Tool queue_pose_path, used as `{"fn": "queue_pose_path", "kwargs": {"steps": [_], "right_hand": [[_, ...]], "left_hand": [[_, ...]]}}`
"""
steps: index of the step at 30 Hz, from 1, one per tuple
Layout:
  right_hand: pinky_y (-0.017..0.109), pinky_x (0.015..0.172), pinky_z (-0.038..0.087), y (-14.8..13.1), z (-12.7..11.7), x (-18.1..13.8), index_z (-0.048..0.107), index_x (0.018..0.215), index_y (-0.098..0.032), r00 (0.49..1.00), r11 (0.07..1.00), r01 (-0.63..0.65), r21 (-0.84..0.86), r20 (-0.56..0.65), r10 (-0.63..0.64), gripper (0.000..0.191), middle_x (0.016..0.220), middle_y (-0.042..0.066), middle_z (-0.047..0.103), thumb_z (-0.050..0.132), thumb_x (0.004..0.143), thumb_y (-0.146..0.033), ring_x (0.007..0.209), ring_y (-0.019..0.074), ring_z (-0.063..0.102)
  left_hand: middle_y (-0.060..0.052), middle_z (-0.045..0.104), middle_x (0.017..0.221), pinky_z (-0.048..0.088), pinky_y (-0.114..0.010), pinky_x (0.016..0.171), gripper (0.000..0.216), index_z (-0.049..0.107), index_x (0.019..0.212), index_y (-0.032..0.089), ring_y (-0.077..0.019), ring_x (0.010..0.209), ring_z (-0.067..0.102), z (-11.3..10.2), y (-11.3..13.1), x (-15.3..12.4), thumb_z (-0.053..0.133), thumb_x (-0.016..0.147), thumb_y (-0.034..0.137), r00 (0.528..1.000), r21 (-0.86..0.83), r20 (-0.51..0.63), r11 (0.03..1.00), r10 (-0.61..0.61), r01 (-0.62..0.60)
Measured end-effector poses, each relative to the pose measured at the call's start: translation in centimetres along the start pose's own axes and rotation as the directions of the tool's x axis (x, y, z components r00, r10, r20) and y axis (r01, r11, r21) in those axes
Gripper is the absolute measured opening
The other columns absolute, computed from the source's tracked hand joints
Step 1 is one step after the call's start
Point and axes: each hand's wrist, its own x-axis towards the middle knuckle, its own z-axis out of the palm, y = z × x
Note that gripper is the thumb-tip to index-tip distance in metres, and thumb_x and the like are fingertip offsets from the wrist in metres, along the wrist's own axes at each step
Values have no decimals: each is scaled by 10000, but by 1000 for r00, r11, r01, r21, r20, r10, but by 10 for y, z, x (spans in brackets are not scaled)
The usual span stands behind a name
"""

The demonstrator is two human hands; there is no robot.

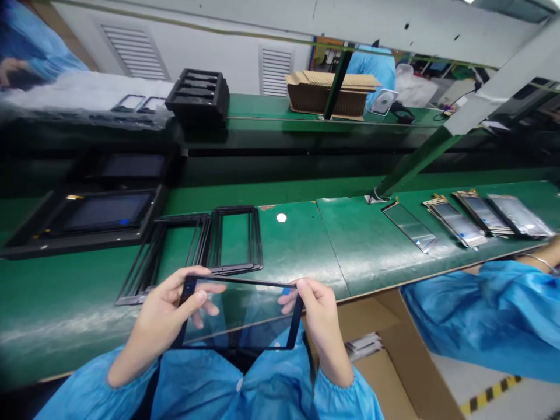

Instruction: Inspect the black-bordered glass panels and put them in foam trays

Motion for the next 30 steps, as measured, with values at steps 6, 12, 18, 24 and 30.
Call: {"fn": "queue_pose_path", "kwargs": {"steps": [6,12,18,24,30], "right_hand": [[272,522,612,-3,7,-6,783,786,-192,994,997,75,-24,-82,-77,450,598,56,789,793,884,-630,495,205,747],[277,590,650,-2,4,-14,811,1039,-198,996,994,91,62,-31,-89,385,720,62,841,775,930,-566,577,209,799],[268,629,663,-2,10,-24,803,1066,-198,988,988,147,-50,-39,-149,286,761,80,857,797,939,-455,613,217,825],[311,684,683,4,10,-29,810,1087,-198,987,987,142,-69,-64,-146,272,769,79,859,780,957,-436,649,238,837],[323,676,680,-4,16,-23,836,1138,-222,990,993,106,-54,96,-100,325,759,52,857,805,924,-466,640,239,830]], "left_hand": [[-130,857,999,595,-269,438,477,566,1213,213,-246,639,799,-2,-5,-2,810,907,486,1000,-9,-10,1000,-23,23],[-148,838,1086,607,-305,446,421,563,1232,220,-261,654,802,-5,-9,0,741,955,482,999,70,-11,997,32,-31],[-123,614,1581,350,-642,1270,423,648,1415,269,-353,1427,604,3,11,11,679,995,313,805,678,246,497,540,-541],[-34,869,1090,526,-442,1146,227,798,1168,212,-214,962,825,12,19,27,596,1079,270,618,585,574,259,537,-769],[-63,840,1237,641,-354,898,343,777,1325,232,-274,1073,818,22,20,19,555,1078,317,687,563,585,392,431,-727]]}}
